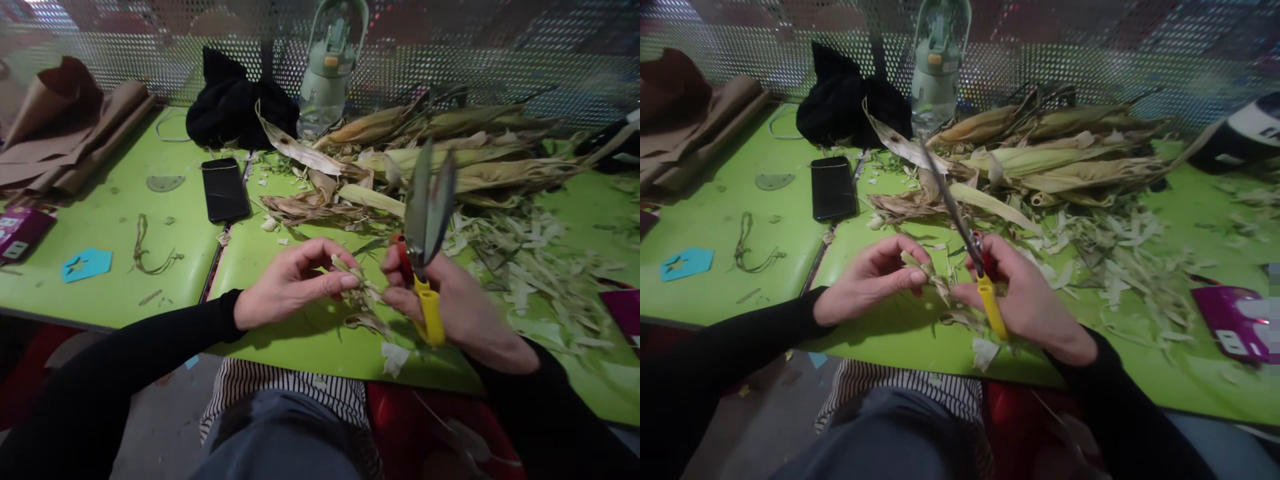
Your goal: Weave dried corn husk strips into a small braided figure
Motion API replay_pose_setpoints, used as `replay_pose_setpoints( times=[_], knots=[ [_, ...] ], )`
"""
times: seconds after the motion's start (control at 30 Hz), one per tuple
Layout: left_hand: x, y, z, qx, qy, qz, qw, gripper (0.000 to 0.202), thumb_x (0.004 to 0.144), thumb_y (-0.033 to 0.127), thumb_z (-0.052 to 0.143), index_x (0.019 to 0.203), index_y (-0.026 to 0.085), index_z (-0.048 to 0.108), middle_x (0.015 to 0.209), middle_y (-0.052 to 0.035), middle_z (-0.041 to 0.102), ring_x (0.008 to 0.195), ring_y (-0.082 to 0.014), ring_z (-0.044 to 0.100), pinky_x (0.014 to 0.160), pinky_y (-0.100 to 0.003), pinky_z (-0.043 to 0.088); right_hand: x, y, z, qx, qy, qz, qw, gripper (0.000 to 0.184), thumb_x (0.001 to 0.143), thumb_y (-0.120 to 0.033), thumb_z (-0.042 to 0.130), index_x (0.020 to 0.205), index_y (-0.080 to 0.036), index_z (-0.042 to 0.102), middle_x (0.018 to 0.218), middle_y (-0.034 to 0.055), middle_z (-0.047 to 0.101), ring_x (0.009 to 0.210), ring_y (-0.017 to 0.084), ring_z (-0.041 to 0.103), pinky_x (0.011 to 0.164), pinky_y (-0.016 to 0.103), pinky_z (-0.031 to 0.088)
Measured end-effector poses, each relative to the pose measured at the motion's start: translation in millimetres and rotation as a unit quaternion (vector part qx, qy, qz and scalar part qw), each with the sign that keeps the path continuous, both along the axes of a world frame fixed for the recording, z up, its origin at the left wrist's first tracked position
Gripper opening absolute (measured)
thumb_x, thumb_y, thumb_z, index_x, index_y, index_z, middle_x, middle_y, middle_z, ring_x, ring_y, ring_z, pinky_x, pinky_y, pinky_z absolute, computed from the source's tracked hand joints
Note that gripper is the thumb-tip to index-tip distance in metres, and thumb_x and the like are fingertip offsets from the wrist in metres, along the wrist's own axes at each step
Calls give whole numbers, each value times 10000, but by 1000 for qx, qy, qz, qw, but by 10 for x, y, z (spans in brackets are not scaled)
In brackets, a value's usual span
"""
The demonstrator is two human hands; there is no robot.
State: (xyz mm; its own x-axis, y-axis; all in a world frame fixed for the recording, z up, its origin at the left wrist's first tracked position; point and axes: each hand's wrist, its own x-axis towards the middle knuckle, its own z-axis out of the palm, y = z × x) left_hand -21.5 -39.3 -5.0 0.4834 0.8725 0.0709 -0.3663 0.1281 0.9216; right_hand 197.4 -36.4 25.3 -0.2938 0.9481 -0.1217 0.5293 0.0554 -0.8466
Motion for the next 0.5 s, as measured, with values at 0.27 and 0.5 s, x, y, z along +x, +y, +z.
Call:
replay_pose_setpoints(
  times=[0.27, 0.5],
  knots=[
    [-13, 31, 54, -54, -44, -9, 998, 322, 758, 347, 844, 868, 151, 614, 768, 26, 634, 653, -66, 612, 652, -199, 545, 735, -68, -38, 51, -283, 46, 957, 479, 646, -637, 704, 959, -277, 671, 974, 115, 751, 815, 329, 684, 662, 415, 551],
    [-37, 30, 25, -14, -28, -17, 999, 268, 792, 318, 819, 880, 148, 632, 791, 9, 661, 697, -79, 644, 673, -203, 549, 1053, -127, -217, 62, -314, 98, 942, 653, 626, -678, 740, 1158, -300, 752, 1184, 141, 762, 1025, 384, 723, 898, 496, 583]
  ],
)
